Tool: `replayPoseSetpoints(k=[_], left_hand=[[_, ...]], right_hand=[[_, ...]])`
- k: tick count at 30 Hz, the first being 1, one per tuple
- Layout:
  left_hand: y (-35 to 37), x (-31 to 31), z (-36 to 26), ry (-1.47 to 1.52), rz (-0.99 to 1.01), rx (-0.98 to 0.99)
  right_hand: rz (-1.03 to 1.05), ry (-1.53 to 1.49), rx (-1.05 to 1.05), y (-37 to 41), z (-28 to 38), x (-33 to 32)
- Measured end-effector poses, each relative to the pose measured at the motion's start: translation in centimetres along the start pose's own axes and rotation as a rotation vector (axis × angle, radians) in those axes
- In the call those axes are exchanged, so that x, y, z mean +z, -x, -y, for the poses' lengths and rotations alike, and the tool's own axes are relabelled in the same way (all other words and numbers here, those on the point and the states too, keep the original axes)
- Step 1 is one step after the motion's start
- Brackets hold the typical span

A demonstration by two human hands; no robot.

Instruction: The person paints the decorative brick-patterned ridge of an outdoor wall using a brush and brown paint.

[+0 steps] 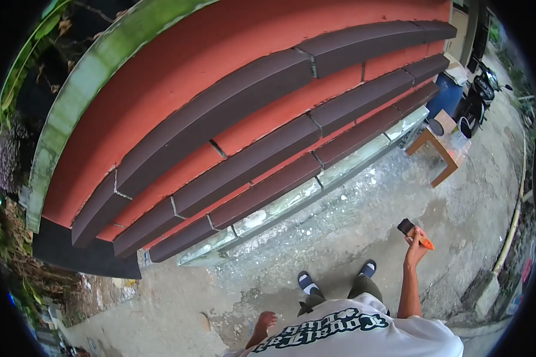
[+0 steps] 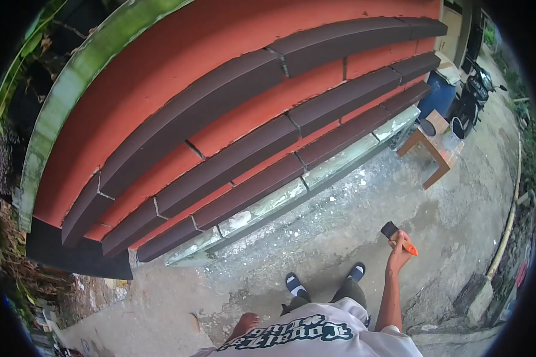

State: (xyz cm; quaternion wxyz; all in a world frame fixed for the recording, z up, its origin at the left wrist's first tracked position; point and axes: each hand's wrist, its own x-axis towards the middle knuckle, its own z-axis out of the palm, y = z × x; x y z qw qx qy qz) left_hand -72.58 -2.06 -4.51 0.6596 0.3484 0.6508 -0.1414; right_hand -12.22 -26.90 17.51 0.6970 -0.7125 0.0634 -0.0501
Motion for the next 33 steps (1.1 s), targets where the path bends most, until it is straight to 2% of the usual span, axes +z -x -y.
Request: replayPoseSetpoints(k=[2,6,10,11,16,20,23,28,33], left_hand=[[-0.1,2.9,-7.9,-0.094,-0.077,0.118],[0.8,12.3,-22.5,-0.243,-0.104,0.375],[2.9,25.2,-31.3,-0.294,-0.028,0.552],[3.3,28.6,-32.2,-0.314,0.006,0.581],[4.8,42.0,-32.5,-0.509,0.138,0.347],[4.1,47.0,-30.6,-0.692,0.124,0.128],[2.0,48.5,-30.3,-0.914,0.208,0.132],[-1.1,56.9,-35.1,-0.954,0.185,0.090],[-4.3,72.8,-43.6,-0.915,0.204,0.162]], right_hand=[[-0.051,-0.098,0.004,-2.3,1.5,-1.5],[0.037,-0.222,0.068,-8.3,4.8,-5.1],[0.128,-0.294,0.080,-14.0,7.5,-10.0],[0.132,-0.305,0.083,-15.3,8.1,-11.4],[0.104,-0.329,0.085,-21.4,11.0,-17.8],[0.025,-0.364,0.060,-26.0,12.3,-20.9],[-0.027,-0.380,0.041,-29.8,12.8,-22.4],[-0.071,-0.352,0.025,-37.2,13.9,-24.1],[-0.129,-0.229,0.028,-47.2,14.7,-26.0]])
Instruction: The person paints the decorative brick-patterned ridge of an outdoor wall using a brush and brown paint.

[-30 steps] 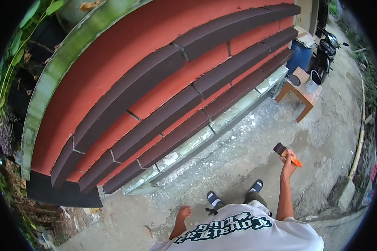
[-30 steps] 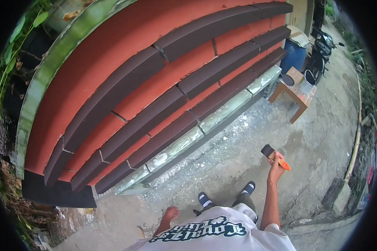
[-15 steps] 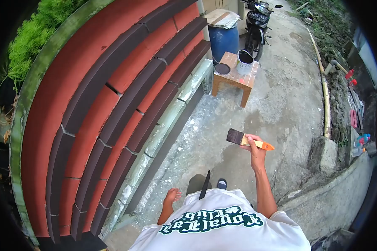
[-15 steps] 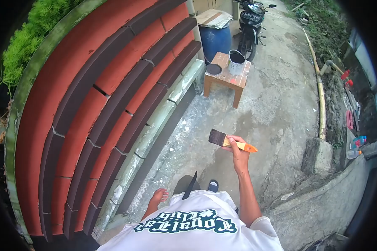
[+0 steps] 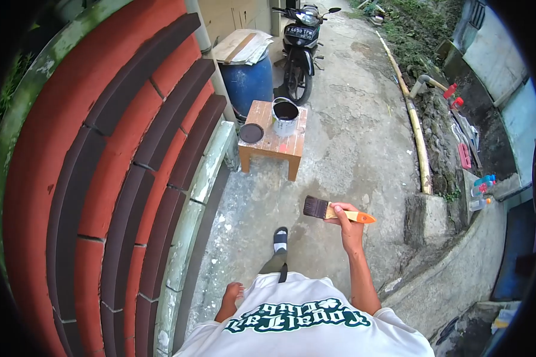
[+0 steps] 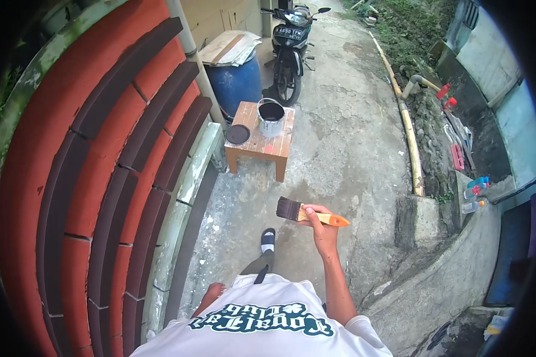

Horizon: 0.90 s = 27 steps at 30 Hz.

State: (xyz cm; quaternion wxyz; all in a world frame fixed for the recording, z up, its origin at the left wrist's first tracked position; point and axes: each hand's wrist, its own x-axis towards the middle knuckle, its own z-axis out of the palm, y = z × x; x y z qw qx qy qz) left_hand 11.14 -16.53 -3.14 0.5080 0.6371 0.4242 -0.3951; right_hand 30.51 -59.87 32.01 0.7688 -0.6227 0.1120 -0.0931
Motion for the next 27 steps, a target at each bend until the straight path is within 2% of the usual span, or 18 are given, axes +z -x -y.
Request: replayPoseSetpoints(k=[4,6,8,10,13,17,18,20,23,27], left_hand=[[-5.2,3.1,-18.3,-0.026,0.047,0.158],[-5.6,4.6,-26.8,-0.055,0.056,0.366],[-5.6,6.1,-35.0,-0.070,0.066,0.470],[-5.9,7.5,-41.3,-0.108,0.062,0.539],[-6.5,9.7,-47.1,-0.103,0.050,0.563],[-8.0,12.7,-50.4,-0.068,0.009,0.484],[-8.3,13.5,-50.4,0.017,-0.028,0.464],[-9.3,15.4,-48.6,0.186,-0.102,0.416],[-9.4,18.7,-45.1,0.289,-0.269,0.330],[-7.8,22.8,-41.2,0.372,-0.253,0.166]], right_hand=[[-0.092,0.020,-0.022,-7.9,0.7,-1.0],[-0.116,0.030,-0.011,-10.9,1.6,-1.4],[-0.126,0.032,-0.014,-14.6,1.9,-1.8],[-0.154,0.015,0.002,-18.5,1.5,-2.2],[-0.127,0.007,0.037,-24.7,1.0,-3.3],[-0.014,0.008,0.084,-34.0,0.7,-4.5],[0.037,-0.004,0.093,-36.8,0.6,-4.9],[0.134,-0.028,0.116,-42.2,0.5,-5.6],[0.276,-0.001,0.132,-49.3,1.1,-6.3],[0.416,0.044,0.164,-57.9,0.5,-4.5]])
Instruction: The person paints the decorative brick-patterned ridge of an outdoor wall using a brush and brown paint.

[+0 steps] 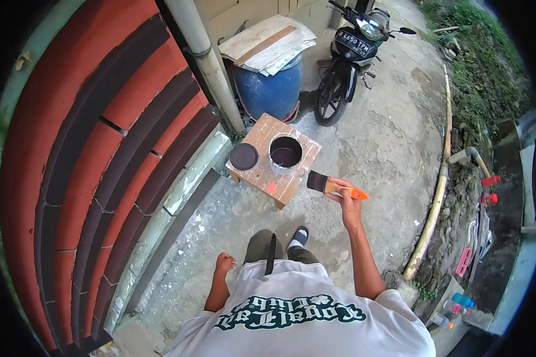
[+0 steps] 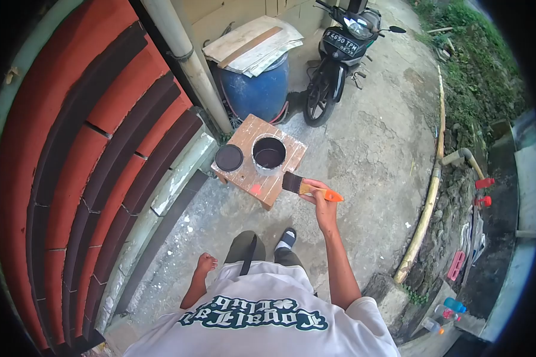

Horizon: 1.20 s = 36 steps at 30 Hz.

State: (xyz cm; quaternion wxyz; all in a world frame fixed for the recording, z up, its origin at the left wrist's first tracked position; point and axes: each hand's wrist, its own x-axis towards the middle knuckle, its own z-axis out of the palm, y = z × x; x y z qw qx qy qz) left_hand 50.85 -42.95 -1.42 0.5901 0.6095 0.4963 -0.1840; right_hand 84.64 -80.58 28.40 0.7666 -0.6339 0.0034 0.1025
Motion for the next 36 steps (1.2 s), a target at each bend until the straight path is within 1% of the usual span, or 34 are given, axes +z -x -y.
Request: replayPoseSetpoints(k=[2,5,6,9,10,13,14,17,20,23,24,25,27,28,29,30,31,32,35,36], left_hand=[[1.8,1.4,0.0,-0.031,0.030,-0.094],[2.7,2.8,-0.7,0.008,0.059,-0.158],[1.9,3.0,-0.6,0.029,0.112,-0.139],[-0.2,3.7,-4.0,0.002,0.139,-0.163],[-1.0,4.0,-5.6,0.006,0.098,-0.154],[-3.1,3.5,-9.7,-0.003,0.065,-0.080],[-3.6,3.3,-10.8,0.012,0.060,-0.041],[-4.9,3.1,-13.3,0.072,0.022,0.067],[-3.5,3.2,-14.6,0.173,-0.049,0.146],[-1.6,3.5,-11.1,0.245,-0.094,0.091],[-0.3,3.8,-9.3,0.236,-0.116,0.086],[0.9,4.1,-7.7,0.223,-0.137,0.086],[4.2,4.9,-5.1,0.169,-0.141,-0.052],[5.4,5.3,-3.1,0.140,-0.142,-0.159],[6.7,5.7,-0.9,0.111,-0.140,-0.269],[8.2,6.3,1.1,0.111,-0.149,-0.330],[9.2,6.9,1.4,0.114,-0.159,-0.389],[10.3,7.4,1.8,0.134,-0.112,-0.451],[12.0,9.7,2.6,0.252,-0.156,-0.521],[12.1,10.5,1.8,0.233,-0.189,-0.512]], right_hand=[[0.037,0.028,0.000,-3.7,-0.7,0.0],[0.067,0.076,0.014,-8.6,-3.4,0.5],[0.079,0.077,0.027,-10.0,-4.4,0.9],[0.069,0.228,0.022,-13.8,-7.2,2.3],[0.049,0.240,0.002,-15.1,-8.4,2.9],[0.035,0.317,0.060,-18.9,-12.3,3.5],[0.006,0.321,0.055,-20.2,-14.0,3.7],[-0.047,0.395,0.127,-23.8,-17.9,4.5],[0.020,0.652,0.105,-27.7,-22.0,5.3],[0.097,0.788,0.108,-31.8,-27.7,5.6],[0.090,0.845,0.064,-32.8,-29.5,5.8],[0.096,0.855,0.093,-33.9,-30.1,6.4],[0.099,0.880,0.165,-35.0,-31.0,7.1],[0.103,0.837,0.170,-35.5,-32.1,7.2],[0.111,0.865,0.165,-35.9,-33.6,7.1],[0.122,0.894,0.158,-36.4,-35.0,7.0],[0.134,0.925,0.147,-36.7,-36.0,7.0],[0.168,0.948,0.052,-36.7,-36.7,6.6],[0.164,0.953,-0.002,-37.3,-39.5,6.1],[0.163,0.966,0.071,-37.3,-39.5,6.4]])
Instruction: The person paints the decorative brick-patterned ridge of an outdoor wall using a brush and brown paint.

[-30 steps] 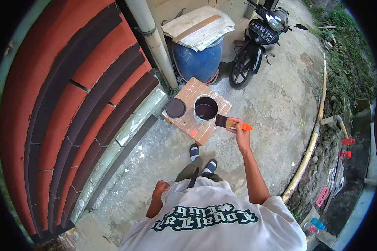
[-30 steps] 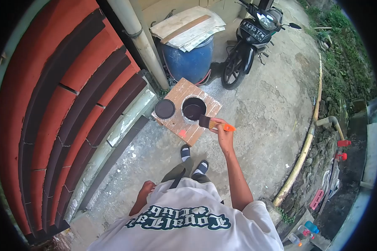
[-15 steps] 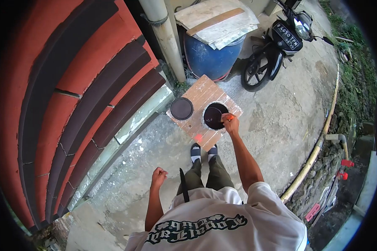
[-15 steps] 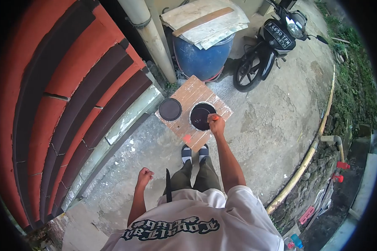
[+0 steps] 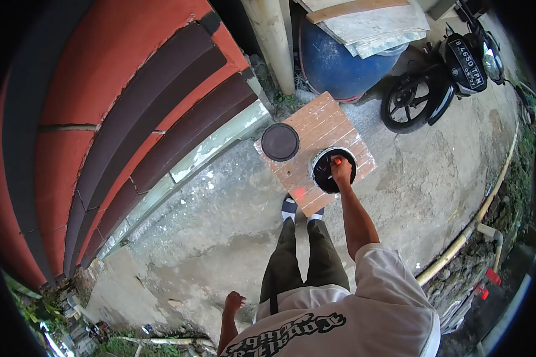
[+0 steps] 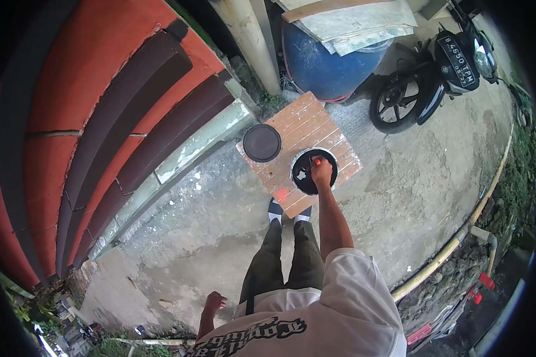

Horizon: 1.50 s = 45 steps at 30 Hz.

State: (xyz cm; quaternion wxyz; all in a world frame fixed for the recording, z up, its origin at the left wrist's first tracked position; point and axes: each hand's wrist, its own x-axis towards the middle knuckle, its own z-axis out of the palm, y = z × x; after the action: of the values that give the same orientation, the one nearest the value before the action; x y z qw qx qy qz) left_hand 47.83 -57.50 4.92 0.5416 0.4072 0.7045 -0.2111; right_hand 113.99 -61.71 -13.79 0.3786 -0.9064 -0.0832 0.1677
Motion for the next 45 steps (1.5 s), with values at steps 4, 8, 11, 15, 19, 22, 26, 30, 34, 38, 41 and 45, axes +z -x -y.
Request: replayPoseSetpoints(k=[4,8,11,15,19,22,26,30,34,38,41,45], left_hand=[[0.0,2.3,-2.5,0.071,0.020,0.033],[-0.9,3.3,-5.0,0.099,0.028,0.160],[-1.5,3.5,-6.9,0.107,0.039,0.212],[-0.8,3.6,-9.4,0.095,0.025,0.267],[-0.9,4.1,-10.9,0.081,0.037,0.304],[-0.7,5.3,-11.6,0.053,0.028,0.348],[-0.4,6.3,-11.3,0.111,0.055,0.346],[0.8,6.9,-10.3,0.191,0.020,0.331],[1.2,6.4,-7.8,0.236,-0.005,0.271],[1.3,6.0,-4.5,0.318,-0.031,0.251],[0.8,5.7,-2.2,0.389,-0.056,0.233],[0.6,5.9,1.8,0.556,-0.085,0.255]], right_hand=[[0.004,-0.022,-0.028,-0.3,0.2,0.0],[0.002,-0.132,-0.007,0.9,0.2,-1.3],[0.063,-0.423,0.160,3.1,0.2,-3.8],[0.081,-0.860,0.265,7.8,3.1,-11.3],[0.001,-1.137,0.303,10.8,3.9,-16.6],[0.031,-1.286,0.365,11.7,5.1,-20.1],[0.132,-1.429,0.363,11.3,6.7,-22.8],[0.285,-1.571,0.322,10.9,10.4,-25.3],[0.387,-1.573,0.272,12.1,15.5,-27.8],[0.497,-1.550,0.210,14.0,18.8,-28.8],[0.486,-1.401,0.166,16.2,22.3,-28.0],[0.648,-1.376,0.079,20.1,26.9,-25.1]])
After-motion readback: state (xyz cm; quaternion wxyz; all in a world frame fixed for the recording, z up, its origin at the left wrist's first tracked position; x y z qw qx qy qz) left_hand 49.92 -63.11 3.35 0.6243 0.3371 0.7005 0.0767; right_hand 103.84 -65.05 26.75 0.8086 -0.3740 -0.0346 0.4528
